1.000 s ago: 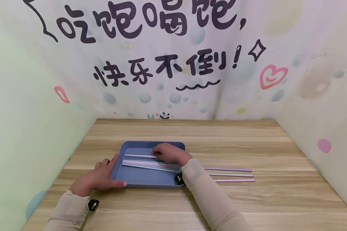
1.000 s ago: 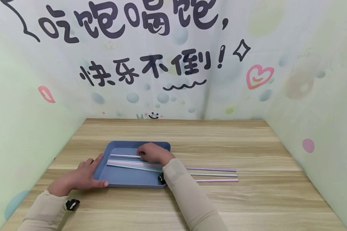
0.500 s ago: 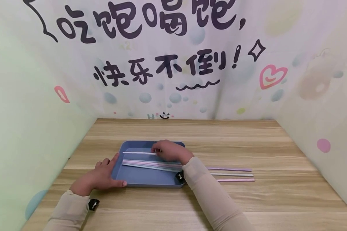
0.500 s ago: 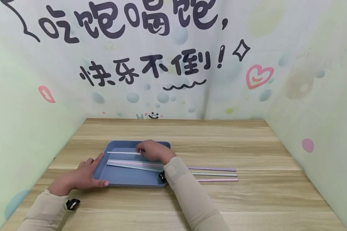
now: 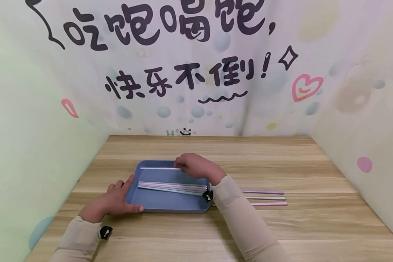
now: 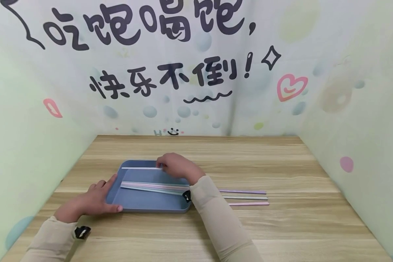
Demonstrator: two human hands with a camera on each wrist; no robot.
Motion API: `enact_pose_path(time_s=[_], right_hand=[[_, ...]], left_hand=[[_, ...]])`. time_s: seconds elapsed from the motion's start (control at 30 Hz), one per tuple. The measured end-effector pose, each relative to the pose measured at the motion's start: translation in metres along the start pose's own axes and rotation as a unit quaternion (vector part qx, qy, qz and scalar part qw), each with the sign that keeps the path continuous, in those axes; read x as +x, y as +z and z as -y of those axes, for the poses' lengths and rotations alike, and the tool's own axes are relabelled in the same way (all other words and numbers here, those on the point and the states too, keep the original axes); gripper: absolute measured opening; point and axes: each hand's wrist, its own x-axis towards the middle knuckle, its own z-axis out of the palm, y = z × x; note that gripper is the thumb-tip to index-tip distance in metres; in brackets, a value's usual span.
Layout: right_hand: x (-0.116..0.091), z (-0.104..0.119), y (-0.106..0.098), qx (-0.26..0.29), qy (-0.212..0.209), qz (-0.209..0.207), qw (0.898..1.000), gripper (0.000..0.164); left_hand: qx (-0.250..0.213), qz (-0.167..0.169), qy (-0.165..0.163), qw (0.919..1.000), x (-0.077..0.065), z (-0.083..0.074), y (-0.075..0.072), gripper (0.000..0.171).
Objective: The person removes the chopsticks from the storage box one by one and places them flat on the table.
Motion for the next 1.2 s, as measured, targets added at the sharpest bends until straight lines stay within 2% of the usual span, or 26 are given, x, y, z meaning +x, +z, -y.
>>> enact_pose_path(time_s=[0.2, 0.67, 0.83, 1.2], right_hand=[[-0.01, -0.006, -0.004, -0.005, 0.019, -0.009, 1.0, 0.02], [-0.041, -0.035, -0.01, 0.003, 0.034, -0.03, 0.999, 0.019], [-0.055, -0.046, -0.011, -0.001, 0.034, -0.048, 0.998, 0.018], [-0.092, -0.071, -0.02, 0.001, 0.073, -0.062, 0.995, 0.02]], left_hand=[[0.002, -0.005, 0.004, 1.0, 0.001, 0.003, 0.001, 0.125], [0.004, -0.008, 0.011, 0.9999, 0.001, 0.005, 0.0, 0.126], [0.0, -0.002, 0.0, 1.0, 0.0, 0.004, 0.001, 0.126], [-0.002, -0.004, 0.005, 1.0, 0.002, 0.006, 0.003, 0.127]])
